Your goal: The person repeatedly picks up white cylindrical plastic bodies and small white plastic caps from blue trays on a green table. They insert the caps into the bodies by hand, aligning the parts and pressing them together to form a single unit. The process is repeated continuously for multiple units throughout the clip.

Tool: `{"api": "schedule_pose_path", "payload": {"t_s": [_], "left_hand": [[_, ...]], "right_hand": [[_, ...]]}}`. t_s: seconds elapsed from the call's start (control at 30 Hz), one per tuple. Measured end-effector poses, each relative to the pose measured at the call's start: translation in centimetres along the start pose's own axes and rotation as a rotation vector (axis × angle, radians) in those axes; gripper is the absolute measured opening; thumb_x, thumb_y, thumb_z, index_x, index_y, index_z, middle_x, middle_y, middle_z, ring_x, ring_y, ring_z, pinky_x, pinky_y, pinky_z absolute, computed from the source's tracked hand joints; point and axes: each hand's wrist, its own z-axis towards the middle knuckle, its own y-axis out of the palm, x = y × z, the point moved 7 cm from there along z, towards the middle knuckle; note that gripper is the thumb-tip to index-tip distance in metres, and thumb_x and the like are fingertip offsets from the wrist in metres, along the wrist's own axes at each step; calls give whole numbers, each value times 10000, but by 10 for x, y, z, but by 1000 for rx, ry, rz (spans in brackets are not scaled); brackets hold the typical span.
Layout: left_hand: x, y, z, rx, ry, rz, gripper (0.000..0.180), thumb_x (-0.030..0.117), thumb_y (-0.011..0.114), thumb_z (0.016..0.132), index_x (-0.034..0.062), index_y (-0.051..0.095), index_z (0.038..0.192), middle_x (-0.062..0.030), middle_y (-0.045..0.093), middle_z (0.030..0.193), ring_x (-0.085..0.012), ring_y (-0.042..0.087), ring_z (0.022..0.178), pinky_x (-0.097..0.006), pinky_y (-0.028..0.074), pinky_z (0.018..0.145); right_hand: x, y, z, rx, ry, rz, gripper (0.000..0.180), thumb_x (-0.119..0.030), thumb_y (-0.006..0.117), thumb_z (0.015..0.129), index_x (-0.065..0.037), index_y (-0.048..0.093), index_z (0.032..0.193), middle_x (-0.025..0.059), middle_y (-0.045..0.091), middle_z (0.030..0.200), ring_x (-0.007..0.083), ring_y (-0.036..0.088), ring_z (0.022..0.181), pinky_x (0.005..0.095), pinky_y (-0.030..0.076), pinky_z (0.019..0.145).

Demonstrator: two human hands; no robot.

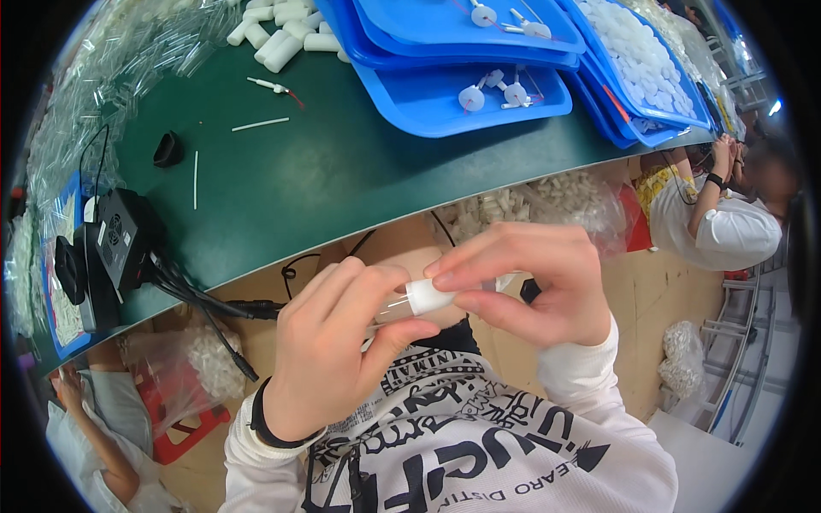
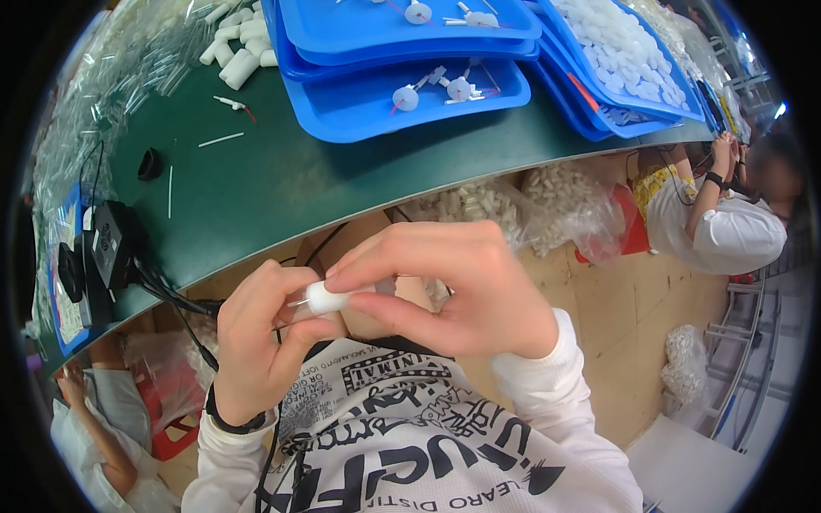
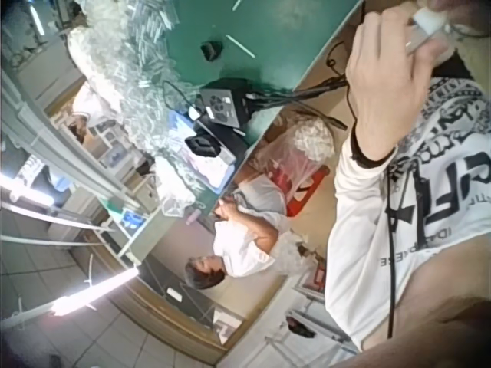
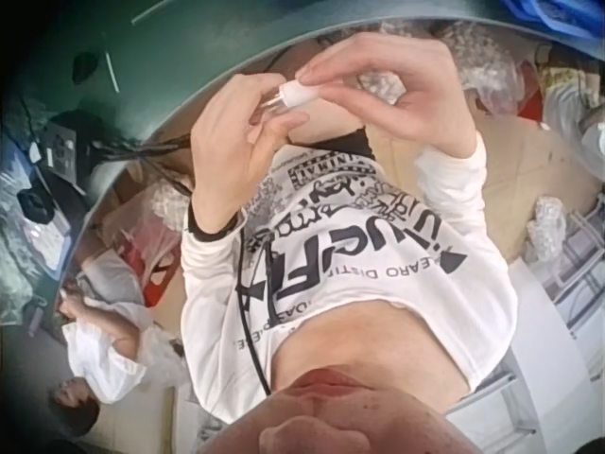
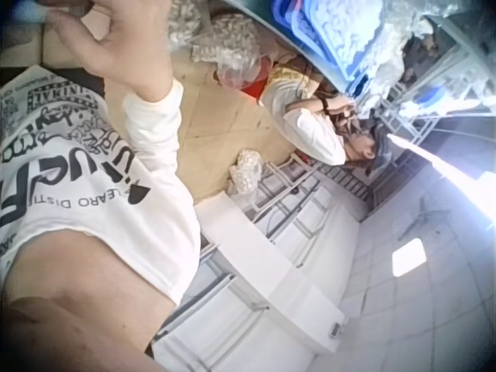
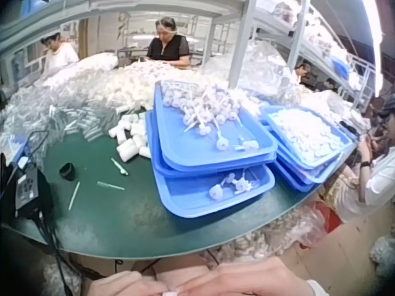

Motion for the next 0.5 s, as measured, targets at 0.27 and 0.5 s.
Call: {"api": "schedule_pose_path", "payload": {"t_s": [0.27,0.5], "left_hand": [[4,-4,6,18,64,136,300,182,692,716,32,560,940,-81,484,749,-248,511,638,-329,418,536],[4,-2,0,-47,44,60,346,120,674,742,17,557,1051,-100,526,814,-257,538,656,-329,440,557]], "right_hand": [[20,3,-5,178,207,224,350,-93,727,704,-14,627,1030,107,654,945,163,632,721,241,504,680],[21,13,-14,160,106,139,236,-41,722,702,-1,675,930,108,671,858,175,642,772,263,490,677]]}}
